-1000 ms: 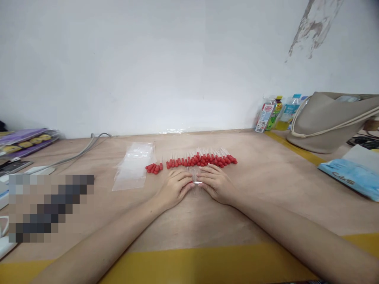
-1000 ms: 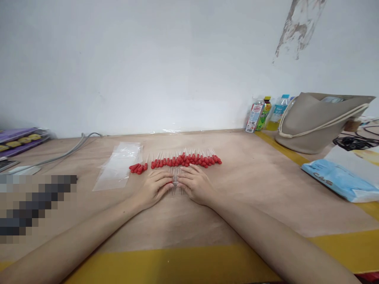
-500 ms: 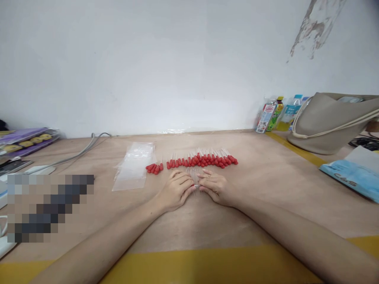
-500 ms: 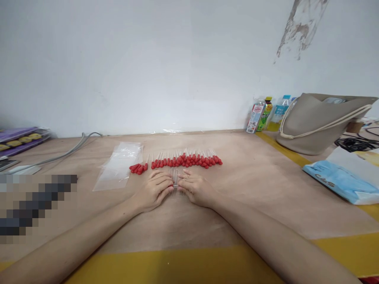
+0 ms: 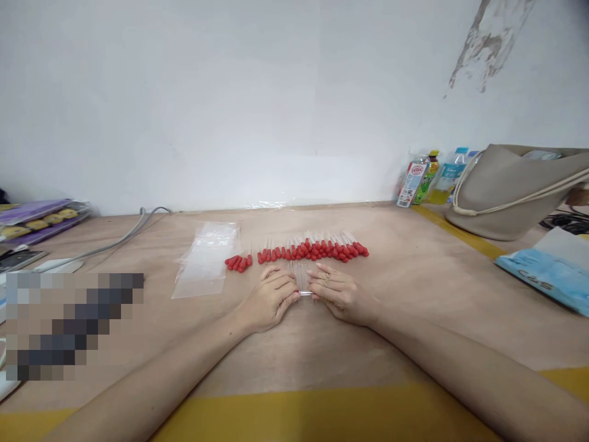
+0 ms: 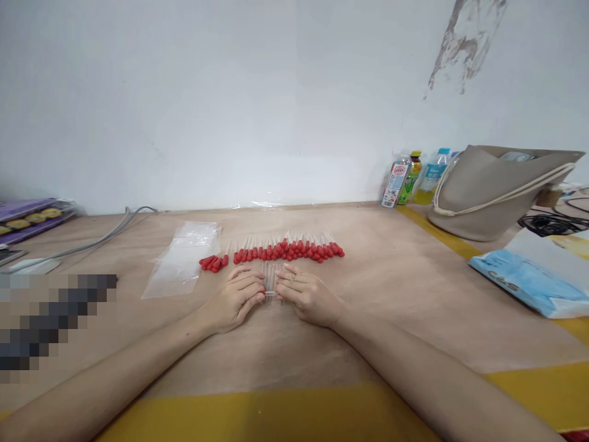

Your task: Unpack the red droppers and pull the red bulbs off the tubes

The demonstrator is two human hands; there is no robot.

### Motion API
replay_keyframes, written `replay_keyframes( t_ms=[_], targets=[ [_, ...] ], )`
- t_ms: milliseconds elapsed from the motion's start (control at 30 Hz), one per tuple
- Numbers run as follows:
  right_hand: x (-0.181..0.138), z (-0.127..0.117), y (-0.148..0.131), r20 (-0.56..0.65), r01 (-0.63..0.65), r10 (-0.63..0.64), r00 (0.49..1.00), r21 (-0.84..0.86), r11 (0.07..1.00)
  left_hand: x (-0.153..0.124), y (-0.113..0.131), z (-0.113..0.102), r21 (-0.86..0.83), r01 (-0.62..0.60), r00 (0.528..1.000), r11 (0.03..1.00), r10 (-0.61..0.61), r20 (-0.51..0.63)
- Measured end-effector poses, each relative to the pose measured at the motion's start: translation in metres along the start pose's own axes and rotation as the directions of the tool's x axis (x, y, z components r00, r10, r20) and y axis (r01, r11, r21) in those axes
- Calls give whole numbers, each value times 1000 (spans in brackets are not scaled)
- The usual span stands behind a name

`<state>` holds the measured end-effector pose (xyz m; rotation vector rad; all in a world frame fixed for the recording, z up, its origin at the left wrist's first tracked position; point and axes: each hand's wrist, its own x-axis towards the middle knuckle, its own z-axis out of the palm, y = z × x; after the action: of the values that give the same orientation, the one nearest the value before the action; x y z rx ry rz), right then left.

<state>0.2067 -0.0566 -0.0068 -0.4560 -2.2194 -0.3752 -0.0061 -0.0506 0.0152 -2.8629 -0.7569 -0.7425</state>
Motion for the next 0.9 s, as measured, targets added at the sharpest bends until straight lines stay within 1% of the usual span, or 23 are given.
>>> replay_keyframes(
  t_ms=[167,233,300,367,433,500,567,667,767,900],
  targets=[
    [-2,-2,0,-18,31,-31,999,-1,1000,-3,0,0,9,-30,999,1000,30,-14],
    [-5,-5,4,-23,20,-20,1000,1,1000,-7,-3,-1,17,9,999,1000,-8,-33],
    [-9,-9,9,-32,-56,56,998,-13,998,-13,-10,-2,31,87,993,996,-84,-84],
    [-12,-13,14,-27,-187,186,982,-62,980,-19,-21,-6,30,178,971,984,-170,-169],
    [-14,-15,18,-4,-305,308,951,-142,942,-24,-32,-12,18,281,933,960,-268,-242],
    [-14,-15,18,21,-387,400,916,-216,896,-28,-43,-19,24,398,883,917,-377,-279],
    [-12,-14,16,33,-452,475,879,-257,854,-32,-53,-24,55,482,852,875,-453,-261],
    [-7,-12,11,52,-514,543,838,-258,818,-35,-62,-26,95,520,844,849,-493,-211],
    [-3,-11,5,79,-533,559,825,-221,817,-36,-63,-26,144,503,860,852,-477,-180],
    [-1,-8,1,81,-530,554,828,-208,822,-34,-59,-31,189,485,874,854,-465,-144]
  ],
)
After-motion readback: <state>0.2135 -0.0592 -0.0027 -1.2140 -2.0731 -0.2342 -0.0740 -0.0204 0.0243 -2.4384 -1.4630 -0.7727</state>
